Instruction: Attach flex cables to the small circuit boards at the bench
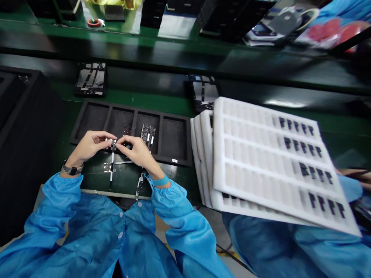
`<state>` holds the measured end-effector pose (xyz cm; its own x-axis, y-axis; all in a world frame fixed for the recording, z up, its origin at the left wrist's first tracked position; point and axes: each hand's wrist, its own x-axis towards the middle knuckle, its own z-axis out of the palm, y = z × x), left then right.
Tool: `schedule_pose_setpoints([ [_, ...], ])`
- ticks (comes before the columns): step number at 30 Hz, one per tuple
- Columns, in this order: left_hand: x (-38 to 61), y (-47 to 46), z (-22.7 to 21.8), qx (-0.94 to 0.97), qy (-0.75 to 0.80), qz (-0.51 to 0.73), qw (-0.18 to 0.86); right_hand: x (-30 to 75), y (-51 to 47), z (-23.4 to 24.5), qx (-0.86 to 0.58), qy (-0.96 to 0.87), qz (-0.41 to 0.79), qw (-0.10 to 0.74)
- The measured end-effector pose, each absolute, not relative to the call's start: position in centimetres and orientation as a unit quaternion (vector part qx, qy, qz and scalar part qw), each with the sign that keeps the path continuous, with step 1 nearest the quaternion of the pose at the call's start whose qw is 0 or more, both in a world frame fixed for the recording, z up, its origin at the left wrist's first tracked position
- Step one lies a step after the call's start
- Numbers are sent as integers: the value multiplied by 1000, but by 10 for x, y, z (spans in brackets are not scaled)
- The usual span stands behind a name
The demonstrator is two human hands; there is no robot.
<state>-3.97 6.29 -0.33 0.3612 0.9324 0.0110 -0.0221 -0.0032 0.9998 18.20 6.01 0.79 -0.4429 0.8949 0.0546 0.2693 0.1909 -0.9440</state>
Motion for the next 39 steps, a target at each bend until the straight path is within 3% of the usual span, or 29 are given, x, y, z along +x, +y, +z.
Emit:
schedule_pose_setpoints([
  [9,-42,63,-6,603,378,388,585,186,60,11,-424,-695,507,284],
  [28,-38,60,-4,601,392,374,588,187,57,12,-430,-722,453,298],
  [39,-38,61,-6,585,393,378,600,188,61,10,-430,-678,529,275],
])
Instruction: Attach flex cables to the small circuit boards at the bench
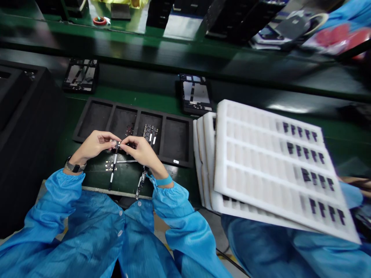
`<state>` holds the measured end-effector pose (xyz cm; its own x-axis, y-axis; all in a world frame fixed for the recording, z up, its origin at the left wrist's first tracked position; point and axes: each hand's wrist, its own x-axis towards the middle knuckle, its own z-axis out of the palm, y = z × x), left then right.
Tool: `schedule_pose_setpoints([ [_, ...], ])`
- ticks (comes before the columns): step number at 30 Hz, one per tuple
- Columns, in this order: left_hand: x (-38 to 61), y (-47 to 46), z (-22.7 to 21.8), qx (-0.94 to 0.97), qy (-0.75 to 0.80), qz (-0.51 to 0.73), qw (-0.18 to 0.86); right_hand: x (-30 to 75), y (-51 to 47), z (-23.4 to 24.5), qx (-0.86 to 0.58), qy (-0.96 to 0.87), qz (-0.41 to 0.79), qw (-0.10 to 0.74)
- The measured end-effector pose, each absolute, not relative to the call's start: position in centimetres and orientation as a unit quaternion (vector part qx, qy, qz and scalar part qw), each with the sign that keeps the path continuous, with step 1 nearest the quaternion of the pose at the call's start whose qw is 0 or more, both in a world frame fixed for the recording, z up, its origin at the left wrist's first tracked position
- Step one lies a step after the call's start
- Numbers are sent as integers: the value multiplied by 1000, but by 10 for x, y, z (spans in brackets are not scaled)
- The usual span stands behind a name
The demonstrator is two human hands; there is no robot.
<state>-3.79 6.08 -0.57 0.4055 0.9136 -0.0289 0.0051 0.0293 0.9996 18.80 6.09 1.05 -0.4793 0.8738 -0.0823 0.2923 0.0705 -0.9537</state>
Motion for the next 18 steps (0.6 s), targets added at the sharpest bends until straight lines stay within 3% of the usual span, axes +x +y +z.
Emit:
schedule_pose_setpoints([
  [18,-34,59,-9,586,378,371,613,190,65,7,-433,-636,592,240],
])
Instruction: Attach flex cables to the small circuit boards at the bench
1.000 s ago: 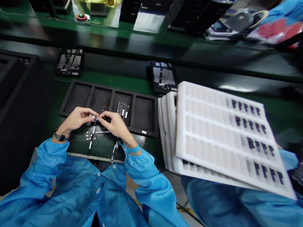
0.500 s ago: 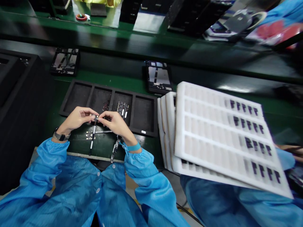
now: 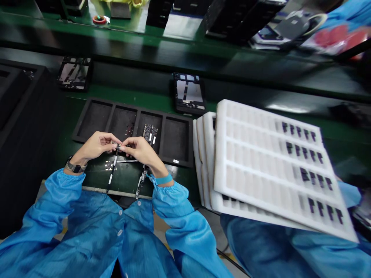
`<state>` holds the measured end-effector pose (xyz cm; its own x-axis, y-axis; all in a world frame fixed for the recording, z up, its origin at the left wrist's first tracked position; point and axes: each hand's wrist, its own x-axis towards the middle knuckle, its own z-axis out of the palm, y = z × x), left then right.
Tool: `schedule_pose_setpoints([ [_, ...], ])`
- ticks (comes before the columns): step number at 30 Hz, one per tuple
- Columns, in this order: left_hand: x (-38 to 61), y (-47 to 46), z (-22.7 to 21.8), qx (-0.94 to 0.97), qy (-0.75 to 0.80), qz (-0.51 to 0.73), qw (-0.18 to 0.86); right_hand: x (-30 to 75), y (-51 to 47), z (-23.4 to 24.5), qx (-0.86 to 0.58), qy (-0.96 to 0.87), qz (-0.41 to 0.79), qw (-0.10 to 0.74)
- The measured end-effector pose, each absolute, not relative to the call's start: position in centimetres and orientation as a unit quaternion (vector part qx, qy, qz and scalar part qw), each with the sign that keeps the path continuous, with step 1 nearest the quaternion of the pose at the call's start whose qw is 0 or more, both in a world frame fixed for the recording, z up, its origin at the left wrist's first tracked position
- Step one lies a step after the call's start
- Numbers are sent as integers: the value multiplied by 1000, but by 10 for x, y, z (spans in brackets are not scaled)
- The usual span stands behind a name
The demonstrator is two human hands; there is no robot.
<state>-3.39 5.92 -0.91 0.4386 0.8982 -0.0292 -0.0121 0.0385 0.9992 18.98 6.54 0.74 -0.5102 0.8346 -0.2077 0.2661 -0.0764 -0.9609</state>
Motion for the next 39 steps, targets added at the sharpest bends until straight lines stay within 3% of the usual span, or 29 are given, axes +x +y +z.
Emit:
schedule_pose_setpoints([
  [8,-36,60,-7,580,378,373,618,191,65,7,-427,-652,576,245],
  [13,-52,63,0,505,358,425,660,200,86,12,-445,-767,355,297],
  [19,-69,68,-3,413,338,529,659,184,132,10,-436,-887,134,75],
  [23,-73,72,-9,391,331,548,662,170,152,9,-403,-909,91,-60],
  [26,-74,75,-13,385,325,552,665,169,159,7,-384,-914,95,-90],
  [30,-74,75,-16,381,314,552,672,175,163,3,-383,-912,137,-41],
  [36,-79,74,-14,338,289,575,687,169,148,2,-437,-867,178,159],
  [39,-83,74,-12,307,272,595,691,161,136,-1,-459,-819,259,228],
])
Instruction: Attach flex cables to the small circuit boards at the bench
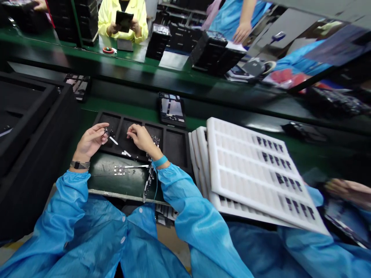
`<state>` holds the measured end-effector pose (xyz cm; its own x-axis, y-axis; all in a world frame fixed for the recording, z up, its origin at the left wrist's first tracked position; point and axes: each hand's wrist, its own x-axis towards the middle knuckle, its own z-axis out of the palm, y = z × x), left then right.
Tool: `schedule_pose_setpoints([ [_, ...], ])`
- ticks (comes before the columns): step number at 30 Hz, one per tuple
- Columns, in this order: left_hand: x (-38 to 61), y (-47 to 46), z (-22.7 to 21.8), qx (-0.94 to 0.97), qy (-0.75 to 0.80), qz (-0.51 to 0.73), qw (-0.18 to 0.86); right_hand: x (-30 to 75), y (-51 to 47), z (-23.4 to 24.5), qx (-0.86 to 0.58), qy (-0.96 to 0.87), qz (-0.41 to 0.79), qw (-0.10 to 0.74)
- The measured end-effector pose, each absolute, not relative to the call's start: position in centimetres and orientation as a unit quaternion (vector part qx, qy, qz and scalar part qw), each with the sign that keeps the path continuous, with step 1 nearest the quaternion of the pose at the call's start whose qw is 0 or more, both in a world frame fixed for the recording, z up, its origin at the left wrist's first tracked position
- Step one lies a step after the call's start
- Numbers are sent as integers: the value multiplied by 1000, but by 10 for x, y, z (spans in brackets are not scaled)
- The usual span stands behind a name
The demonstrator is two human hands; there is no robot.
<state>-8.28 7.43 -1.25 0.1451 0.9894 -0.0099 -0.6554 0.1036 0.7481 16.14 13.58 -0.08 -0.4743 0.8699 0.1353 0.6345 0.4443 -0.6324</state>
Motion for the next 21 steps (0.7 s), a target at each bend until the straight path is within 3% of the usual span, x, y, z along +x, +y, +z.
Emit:
schedule_pose_setpoints([
  [4,-88,76,-12,277,271,630,673,158,122,-5,-469,-750,351,306],
  [12,-94,81,-20,249,260,680,639,168,99,-6,-458,-691,430,357],
  [21,-54,75,-19,322,383,585,639,168,75,1,-443,-690,455,349],
])
